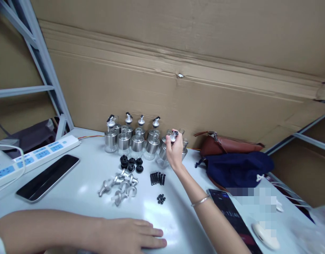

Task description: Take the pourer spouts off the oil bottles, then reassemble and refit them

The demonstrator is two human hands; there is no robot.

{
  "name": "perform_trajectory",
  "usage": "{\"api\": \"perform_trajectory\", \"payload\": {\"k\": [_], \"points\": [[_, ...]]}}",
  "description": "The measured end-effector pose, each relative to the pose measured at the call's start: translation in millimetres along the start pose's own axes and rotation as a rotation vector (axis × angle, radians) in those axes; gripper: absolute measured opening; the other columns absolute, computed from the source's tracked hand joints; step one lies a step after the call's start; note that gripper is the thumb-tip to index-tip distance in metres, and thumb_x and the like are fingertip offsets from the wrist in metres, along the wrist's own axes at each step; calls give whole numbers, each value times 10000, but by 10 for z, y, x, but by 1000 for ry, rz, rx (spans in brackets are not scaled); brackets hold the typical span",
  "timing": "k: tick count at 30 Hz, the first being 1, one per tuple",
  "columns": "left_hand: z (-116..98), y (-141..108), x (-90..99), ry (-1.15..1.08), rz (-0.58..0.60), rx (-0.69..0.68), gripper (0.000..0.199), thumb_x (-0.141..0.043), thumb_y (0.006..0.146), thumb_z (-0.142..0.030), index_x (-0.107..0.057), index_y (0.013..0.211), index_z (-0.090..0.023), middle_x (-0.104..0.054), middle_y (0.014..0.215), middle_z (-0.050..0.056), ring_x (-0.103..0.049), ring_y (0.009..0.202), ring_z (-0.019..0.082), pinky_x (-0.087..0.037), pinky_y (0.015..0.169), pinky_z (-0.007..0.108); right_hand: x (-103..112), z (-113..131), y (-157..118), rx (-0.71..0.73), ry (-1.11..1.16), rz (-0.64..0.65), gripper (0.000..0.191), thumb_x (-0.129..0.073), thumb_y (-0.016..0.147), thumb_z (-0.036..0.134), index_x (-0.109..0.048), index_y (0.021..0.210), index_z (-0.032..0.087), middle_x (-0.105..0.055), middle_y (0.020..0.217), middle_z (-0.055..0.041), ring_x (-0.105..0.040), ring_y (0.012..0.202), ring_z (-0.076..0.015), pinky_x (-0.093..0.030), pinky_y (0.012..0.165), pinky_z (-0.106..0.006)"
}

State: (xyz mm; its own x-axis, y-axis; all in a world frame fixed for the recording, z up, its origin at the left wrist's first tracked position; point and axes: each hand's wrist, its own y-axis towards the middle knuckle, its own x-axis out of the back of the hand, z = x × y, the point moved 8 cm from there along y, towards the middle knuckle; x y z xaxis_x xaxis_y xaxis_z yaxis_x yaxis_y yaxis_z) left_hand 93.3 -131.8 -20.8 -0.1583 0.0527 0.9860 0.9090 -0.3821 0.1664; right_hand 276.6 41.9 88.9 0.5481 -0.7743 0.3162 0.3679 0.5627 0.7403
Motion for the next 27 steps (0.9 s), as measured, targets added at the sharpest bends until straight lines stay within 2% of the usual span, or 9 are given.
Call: {"api": "perform_trajectory", "payload": {"k": [8,15,22,27], "points": [[-8,1,44,4,-23,-4,320,-452,898,-226,-693,1065,-98,-477,1425,132,-466,1315,268,-429,1074,336,-64,-184,-68,-50,-1,-17,416,-478,838,521,-527,1031,156,-601,895,-91,-573,823,-251,-456,796,-404],[8,16,89,24,-57,19,326,-434,906,-214,-712,1032,-100,-509,1412,95,-491,1296,224,-462,1052,304,-120,-180,-141,-82,3,-30,300,-413,874,495,-470,907,202,-604,670,-25,-594,667,-236,-460,727,-362],[37,33,154,-14,-44,38,432,-287,951,-160,-637,1179,-51,-524,1397,84,-500,1285,208,-446,1051,269,-156,-183,-89,-104,-21,-61,285,-369,894,504,-423,861,226,-605,631,-19,-614,634,-243,-456,689,-344],[41,34,179,-13,-74,38,399,-337,931,-150,-671,1126,-55,-547,1375,91,-516,1270,207,-470,1028,271,-181,-266,-33,-123,-27,-43,349,-312,926,555,-416,929,222,-616,640,-15,-636,605,-243,-472,679,-348]]}}
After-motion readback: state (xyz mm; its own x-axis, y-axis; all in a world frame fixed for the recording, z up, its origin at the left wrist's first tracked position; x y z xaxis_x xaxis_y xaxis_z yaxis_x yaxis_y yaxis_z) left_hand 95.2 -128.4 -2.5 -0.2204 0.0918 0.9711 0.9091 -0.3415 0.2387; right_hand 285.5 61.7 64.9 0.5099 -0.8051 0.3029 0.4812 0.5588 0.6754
